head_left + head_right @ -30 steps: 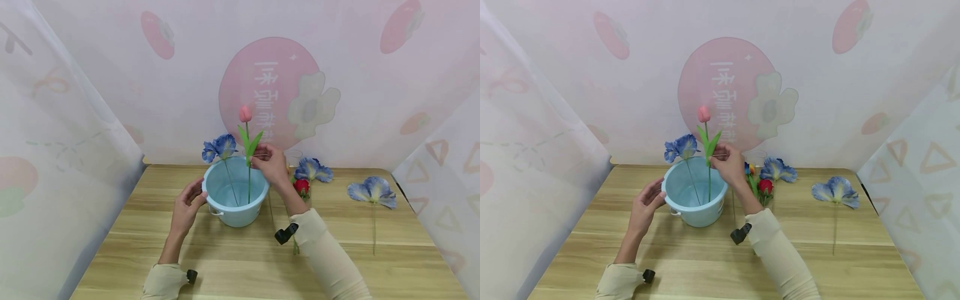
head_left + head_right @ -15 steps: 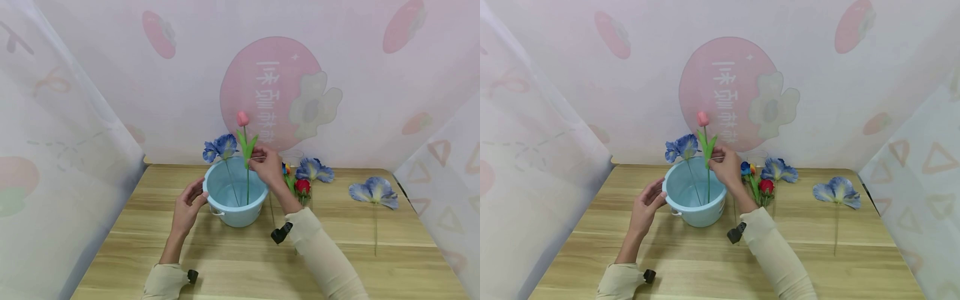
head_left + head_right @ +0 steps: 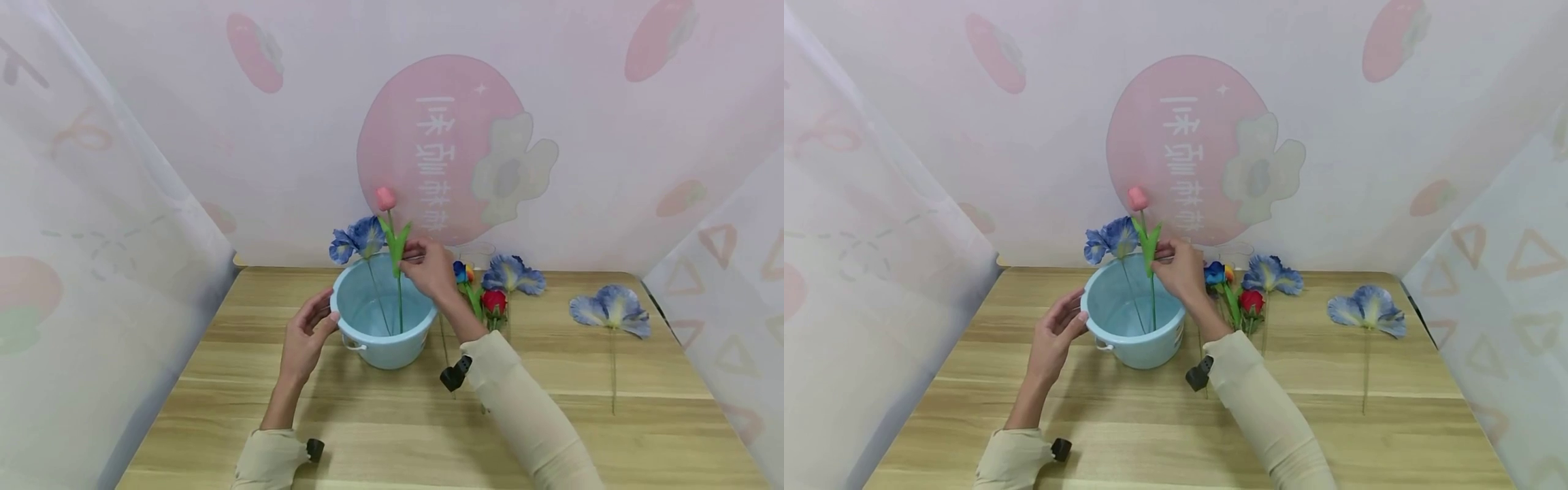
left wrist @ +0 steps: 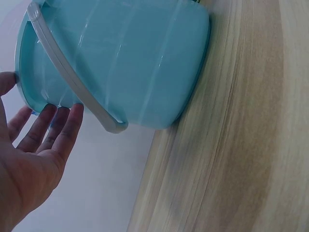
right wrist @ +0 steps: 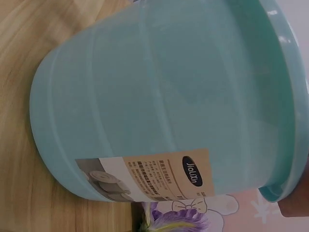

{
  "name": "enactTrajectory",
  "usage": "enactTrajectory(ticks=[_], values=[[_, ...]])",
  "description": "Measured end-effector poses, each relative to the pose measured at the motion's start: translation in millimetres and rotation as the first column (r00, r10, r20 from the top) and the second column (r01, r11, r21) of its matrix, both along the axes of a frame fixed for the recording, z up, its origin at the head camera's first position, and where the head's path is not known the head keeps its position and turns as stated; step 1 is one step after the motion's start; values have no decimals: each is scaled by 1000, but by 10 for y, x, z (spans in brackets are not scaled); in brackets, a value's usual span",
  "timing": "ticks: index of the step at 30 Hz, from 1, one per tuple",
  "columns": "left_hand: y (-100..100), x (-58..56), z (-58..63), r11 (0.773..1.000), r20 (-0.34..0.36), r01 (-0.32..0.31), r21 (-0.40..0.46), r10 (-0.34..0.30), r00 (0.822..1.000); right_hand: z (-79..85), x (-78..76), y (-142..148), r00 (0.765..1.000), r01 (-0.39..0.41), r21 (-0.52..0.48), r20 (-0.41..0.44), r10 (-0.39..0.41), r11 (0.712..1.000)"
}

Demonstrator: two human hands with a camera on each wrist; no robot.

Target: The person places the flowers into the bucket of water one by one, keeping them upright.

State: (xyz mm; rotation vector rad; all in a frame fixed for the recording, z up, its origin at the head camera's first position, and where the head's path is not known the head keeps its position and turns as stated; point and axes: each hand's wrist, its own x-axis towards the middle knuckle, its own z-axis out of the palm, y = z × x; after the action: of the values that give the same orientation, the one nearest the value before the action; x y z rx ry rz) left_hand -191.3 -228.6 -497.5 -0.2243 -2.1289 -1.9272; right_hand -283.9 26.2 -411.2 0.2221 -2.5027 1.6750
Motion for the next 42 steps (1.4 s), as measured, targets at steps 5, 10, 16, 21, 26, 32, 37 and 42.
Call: enactTrajectory(ticks=[5,10,16,21,26,32,37,42], values=[[-5,-1,-7,1000,1,2,-3,-2,1000,24,13,34,999,-50,7,12,50,999],[-3,7,-3,1000,-2,4,1,-4,1000,63,70,133,996,-67,-69,47,70,995],[3,-2,2,1000,-5,10,1,-10,1000,91,133,337,996,-45,-198,65,59,979],[-5,-13,-14,1000,-1,9,-1,-9,1000,104,183,530,998,-31,-214,51,42,976],[-9,-10,-20,1000,8,8,4,-8,1000,91,214,685,997,-18,-251,63,35,968],[-17,-2,-4,1000,13,12,-2,-12,1000,23,235,823,997,4,-272,79,19,962],[-22,30,-22,1000,22,8,-2,-8,1000,-49,304,954,993,12,-267,118,21,964],[-3,23,1,1000,19,14,11,-14,1000,-114,336,1108,992,15,-261,125,19,965]])
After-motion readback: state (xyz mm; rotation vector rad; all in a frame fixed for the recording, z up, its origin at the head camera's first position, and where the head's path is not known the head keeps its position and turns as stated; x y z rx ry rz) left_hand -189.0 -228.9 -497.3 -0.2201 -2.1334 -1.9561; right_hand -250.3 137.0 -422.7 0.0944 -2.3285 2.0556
